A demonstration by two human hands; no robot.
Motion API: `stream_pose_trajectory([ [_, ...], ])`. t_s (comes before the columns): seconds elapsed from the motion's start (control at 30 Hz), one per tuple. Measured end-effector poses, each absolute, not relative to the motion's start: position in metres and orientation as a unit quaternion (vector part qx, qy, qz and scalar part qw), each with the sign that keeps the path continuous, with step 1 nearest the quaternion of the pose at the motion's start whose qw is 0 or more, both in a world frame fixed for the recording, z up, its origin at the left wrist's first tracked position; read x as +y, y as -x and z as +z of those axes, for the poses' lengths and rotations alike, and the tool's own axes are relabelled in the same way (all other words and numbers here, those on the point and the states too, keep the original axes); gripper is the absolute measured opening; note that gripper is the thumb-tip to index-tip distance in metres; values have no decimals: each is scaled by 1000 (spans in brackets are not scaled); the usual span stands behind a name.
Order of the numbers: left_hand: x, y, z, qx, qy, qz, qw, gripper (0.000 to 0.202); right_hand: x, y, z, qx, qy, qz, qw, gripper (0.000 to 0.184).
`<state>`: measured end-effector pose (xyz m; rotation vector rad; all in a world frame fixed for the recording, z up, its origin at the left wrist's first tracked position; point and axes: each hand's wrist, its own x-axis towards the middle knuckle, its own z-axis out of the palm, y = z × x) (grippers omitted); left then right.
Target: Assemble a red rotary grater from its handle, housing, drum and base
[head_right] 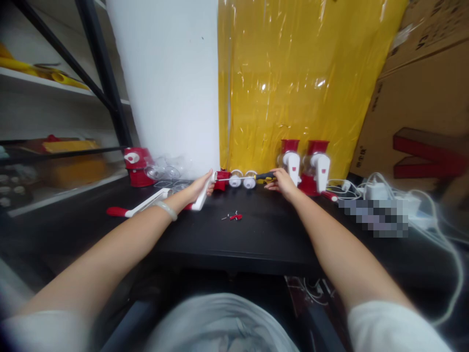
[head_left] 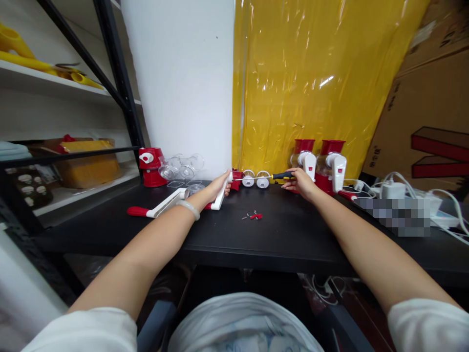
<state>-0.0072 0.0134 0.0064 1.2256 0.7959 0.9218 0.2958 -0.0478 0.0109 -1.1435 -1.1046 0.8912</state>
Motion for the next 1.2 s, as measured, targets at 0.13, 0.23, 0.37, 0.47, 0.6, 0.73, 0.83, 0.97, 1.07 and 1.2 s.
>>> stream_pose_trajectory([
  [0.13,13,8,7,348,-539,404,652,48,-48,-296,11,-488,501,379,606,16],
  [0.23,14,9,6,344,-543,402,652,49,-48,-296,11,-492,502,376,603,11],
  [0.37,16,9,6,344,-543,401,653,49,-47,-297,9,-496,501,371,604,8],
  [0.47,15,9,6,349,-542,406,648,49,-46,-298,8,-505,499,363,604,10],
  [0.6,13,8,7,350,-541,406,648,49,-45,-299,7,-518,493,354,603,20],
  [0.73,12,9,8,348,-539,410,649,48,-40,-304,2,-533,479,348,604,26],
  [0.83,13,9,7,346,-539,404,653,48,-35,-309,-2,-550,476,337,598,31],
  [0.97,16,10,5,343,-548,402,648,49,-34,-309,-3,-554,488,332,586,34],
  [1.07,17,9,5,347,-547,401,648,49,-37,-305,1,-519,507,357,588,27],
  [1.2,15,9,5,348,-545,403,648,49,-40,-301,6,-479,499,399,602,12],
])
